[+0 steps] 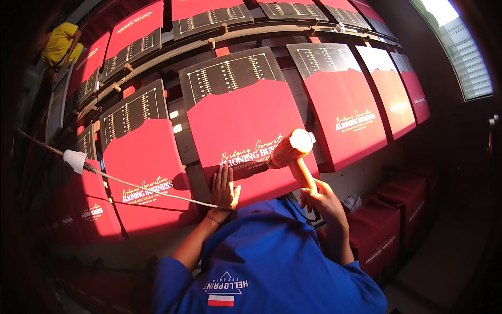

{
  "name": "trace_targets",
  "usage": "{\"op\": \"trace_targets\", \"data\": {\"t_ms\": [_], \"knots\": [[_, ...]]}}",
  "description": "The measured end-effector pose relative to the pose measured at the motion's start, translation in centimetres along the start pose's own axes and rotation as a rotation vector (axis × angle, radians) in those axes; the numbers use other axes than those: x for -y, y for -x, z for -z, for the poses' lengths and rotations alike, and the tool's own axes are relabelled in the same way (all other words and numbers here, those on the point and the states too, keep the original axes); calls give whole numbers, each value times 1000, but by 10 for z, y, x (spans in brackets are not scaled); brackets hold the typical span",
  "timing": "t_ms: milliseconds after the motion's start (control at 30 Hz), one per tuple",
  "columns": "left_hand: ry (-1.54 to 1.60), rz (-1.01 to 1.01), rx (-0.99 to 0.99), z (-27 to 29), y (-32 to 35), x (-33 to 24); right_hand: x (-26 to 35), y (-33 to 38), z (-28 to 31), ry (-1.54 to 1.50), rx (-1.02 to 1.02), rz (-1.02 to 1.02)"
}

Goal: The person uses a heat gun to dry ink on a series of red screen-printed panels mounted on racks, moving the gun across the surface of each panel while holding them steady with their other hand.

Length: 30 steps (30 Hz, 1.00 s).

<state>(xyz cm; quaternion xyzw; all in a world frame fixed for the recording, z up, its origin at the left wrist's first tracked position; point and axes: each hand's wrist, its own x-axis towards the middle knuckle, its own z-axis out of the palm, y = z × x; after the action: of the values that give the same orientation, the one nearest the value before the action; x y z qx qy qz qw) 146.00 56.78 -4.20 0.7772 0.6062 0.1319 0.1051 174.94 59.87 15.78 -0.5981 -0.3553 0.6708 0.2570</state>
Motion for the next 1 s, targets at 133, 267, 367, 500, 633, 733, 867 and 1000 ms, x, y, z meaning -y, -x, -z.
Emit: {"op": "trace_targets", "data": {"t_ms": [133,267,367,500,633,733,867,1000], "knots": [[2,34,-43,-2,-3,3,-6,3,-12,31,-37,-6],[55,17,-49,-3,4,0,-3,6,-19,34,-41,1],[88,13,-32,2,14,6,-6,3,-19,35,-5,-11],[15,152,-95,21,28,56,-9,2,-22,19,38,-20],[-290,682,-333,21,80,193,1,1,-26,-8,82,-18],[-380,1190,-304,37,129,282,-4,-2,-32,36,134,-12],[-492,1387,-285,31,175,330,-4,-7,-30,52,255,-23],[-440,1244,-279,23,141,292,-10,-10,-36,38,292,2]]}}
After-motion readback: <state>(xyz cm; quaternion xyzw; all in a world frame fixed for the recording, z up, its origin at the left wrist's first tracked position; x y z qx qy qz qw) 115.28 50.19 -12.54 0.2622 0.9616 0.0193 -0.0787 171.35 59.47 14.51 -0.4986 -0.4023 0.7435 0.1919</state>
